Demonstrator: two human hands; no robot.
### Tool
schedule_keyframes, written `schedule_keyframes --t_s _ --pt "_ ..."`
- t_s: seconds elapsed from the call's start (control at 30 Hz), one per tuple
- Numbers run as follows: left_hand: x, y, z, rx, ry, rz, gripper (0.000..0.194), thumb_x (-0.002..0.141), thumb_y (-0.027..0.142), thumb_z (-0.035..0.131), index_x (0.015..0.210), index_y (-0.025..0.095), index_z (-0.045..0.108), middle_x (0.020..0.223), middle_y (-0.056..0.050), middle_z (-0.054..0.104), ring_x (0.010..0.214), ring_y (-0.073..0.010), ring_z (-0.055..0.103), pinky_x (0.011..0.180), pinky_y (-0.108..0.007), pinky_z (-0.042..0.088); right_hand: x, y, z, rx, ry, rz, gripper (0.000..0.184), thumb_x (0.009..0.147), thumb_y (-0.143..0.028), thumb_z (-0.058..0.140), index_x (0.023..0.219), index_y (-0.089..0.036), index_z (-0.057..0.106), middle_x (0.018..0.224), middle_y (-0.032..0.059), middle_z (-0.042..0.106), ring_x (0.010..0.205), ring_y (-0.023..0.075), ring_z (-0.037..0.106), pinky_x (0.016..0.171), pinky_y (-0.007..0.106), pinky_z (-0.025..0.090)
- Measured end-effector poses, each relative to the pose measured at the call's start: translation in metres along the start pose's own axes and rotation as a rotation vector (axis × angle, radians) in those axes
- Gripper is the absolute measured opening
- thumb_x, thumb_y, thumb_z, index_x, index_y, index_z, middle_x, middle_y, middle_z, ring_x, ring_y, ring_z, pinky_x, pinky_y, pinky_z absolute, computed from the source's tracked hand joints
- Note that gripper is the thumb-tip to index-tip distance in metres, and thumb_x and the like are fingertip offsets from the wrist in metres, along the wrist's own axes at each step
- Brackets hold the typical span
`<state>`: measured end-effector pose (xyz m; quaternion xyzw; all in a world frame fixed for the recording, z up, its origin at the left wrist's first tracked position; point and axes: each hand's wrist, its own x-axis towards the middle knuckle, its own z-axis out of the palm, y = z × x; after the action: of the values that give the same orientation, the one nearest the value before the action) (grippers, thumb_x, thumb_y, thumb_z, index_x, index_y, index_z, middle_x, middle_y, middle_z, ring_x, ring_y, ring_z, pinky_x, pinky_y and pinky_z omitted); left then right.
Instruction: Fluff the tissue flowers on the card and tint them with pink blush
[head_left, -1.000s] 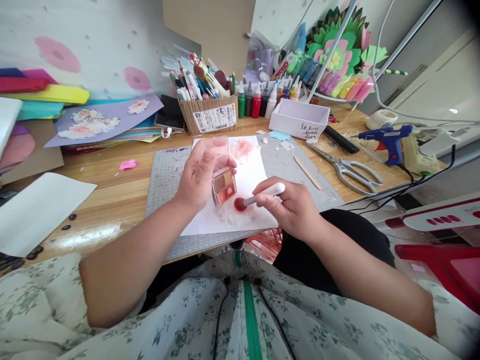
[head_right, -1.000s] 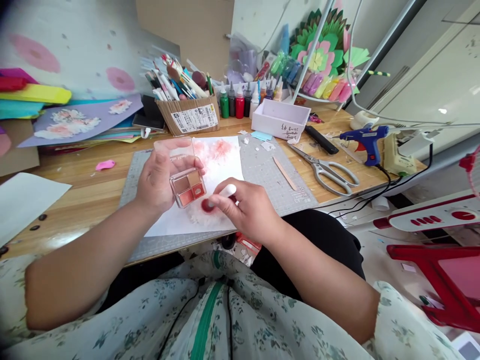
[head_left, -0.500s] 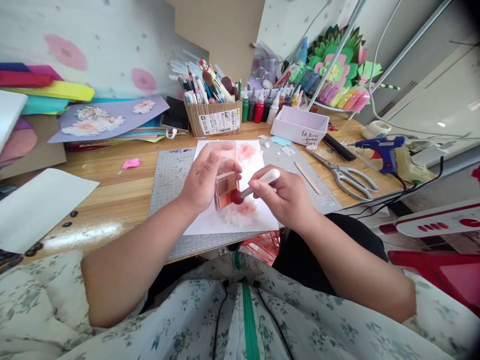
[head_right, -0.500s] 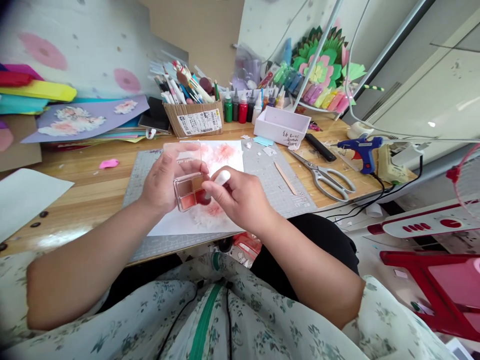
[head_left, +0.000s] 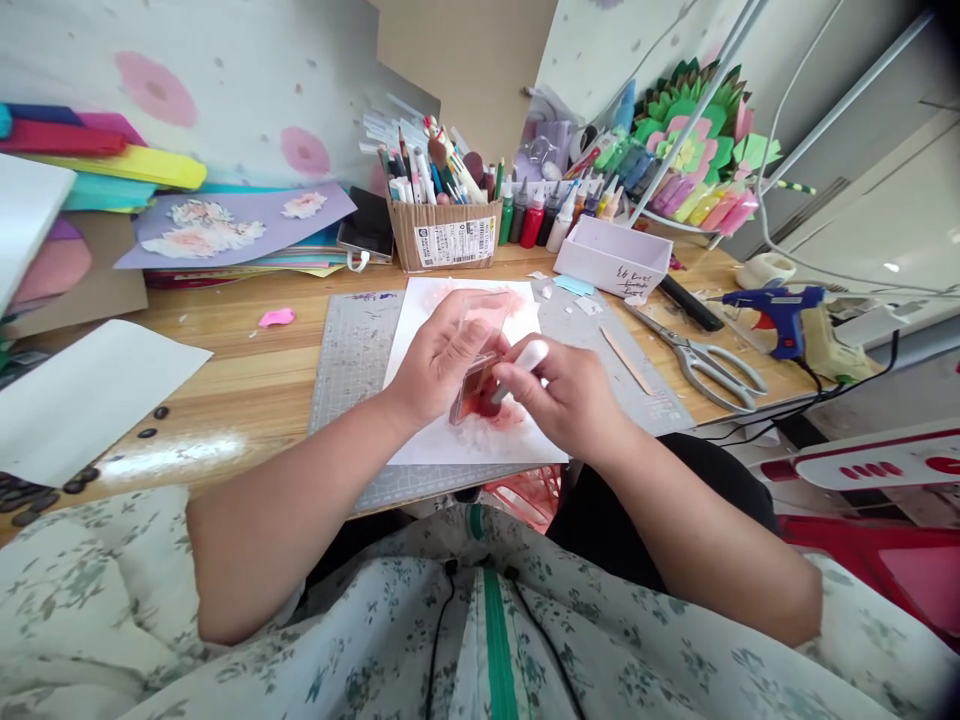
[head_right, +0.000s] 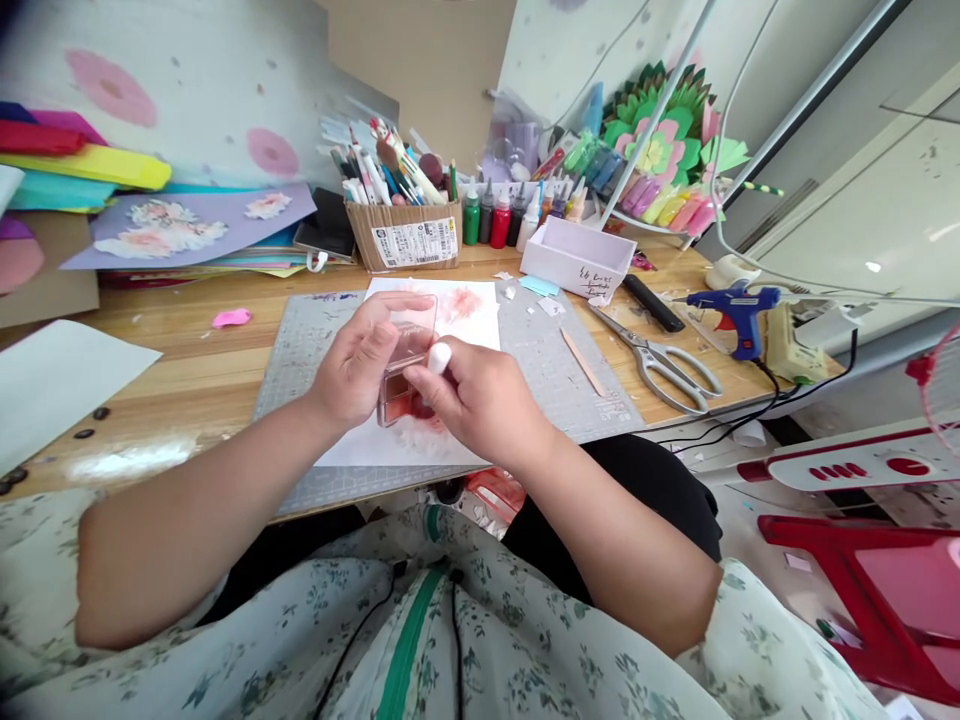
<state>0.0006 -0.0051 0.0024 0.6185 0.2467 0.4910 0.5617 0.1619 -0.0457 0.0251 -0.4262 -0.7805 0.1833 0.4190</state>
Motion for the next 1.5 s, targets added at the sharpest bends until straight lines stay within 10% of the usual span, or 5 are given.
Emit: schedule_keyframes --t_s 0.47,0.77,1.2,1.5 --pt "0.002 0.001 -0.001 -0.038 0.029 -0.011 0.044 0.085 0.054 0.056 0.114 0.021 0.049 0.081 0.0 0.064 0.051 -0.0107 0.059 0.045 -0.023 0.047 0.001 0.001 0.0 0.054 -0.016 0.008 0.025 0.091 -0.033 0.052 0.072 -0.018 0.057 0.067 -0.0005 0.067 0.061 0.0099 0.061 0.06 0.023 0.044" --pt "0.013 -0.003 -0.019 -0.002 0.277 -0.065 0.046 0.087 0.06 0.046 0.108 0.02 0.052 0.074 -0.003 0.065 0.066 -0.0174 0.065 0.061 -0.029 0.052 -0.004 0.012 0.002 0.009 -0.018 0.022 0.024 0.091 -0.036 0.053 0.075 -0.019 0.061 0.068 -0.0006 0.068 0.061 0.0101 0.059 0.06 0.024 0.043" --pt "0.012 -0.006 -0.019 -0.039 0.246 -0.058 0.049 0.086 0.062 0.047 0.107 0.018 0.051 0.072 -0.003 0.066 0.065 -0.0174 0.064 0.063 -0.03 0.051 -0.007 0.009 -0.001 -0.097 0.075 0.051 0.02 0.088 -0.032 0.055 0.074 -0.019 0.061 0.058 -0.0012 0.063 0.05 0.0105 0.054 0.05 0.024 0.041" --pt "0.009 0.001 -0.015 -0.026 0.197 -0.033 0.046 0.088 0.06 0.045 0.103 0.017 0.052 0.071 -0.003 0.063 0.067 -0.0176 0.063 0.066 -0.031 0.05 -0.023 -0.009 -0.005 -0.082 0.006 -0.236 0.014 0.085 -0.015 0.055 0.072 -0.019 0.058 0.06 0.0006 0.06 0.055 0.0119 0.052 0.054 0.026 0.041"
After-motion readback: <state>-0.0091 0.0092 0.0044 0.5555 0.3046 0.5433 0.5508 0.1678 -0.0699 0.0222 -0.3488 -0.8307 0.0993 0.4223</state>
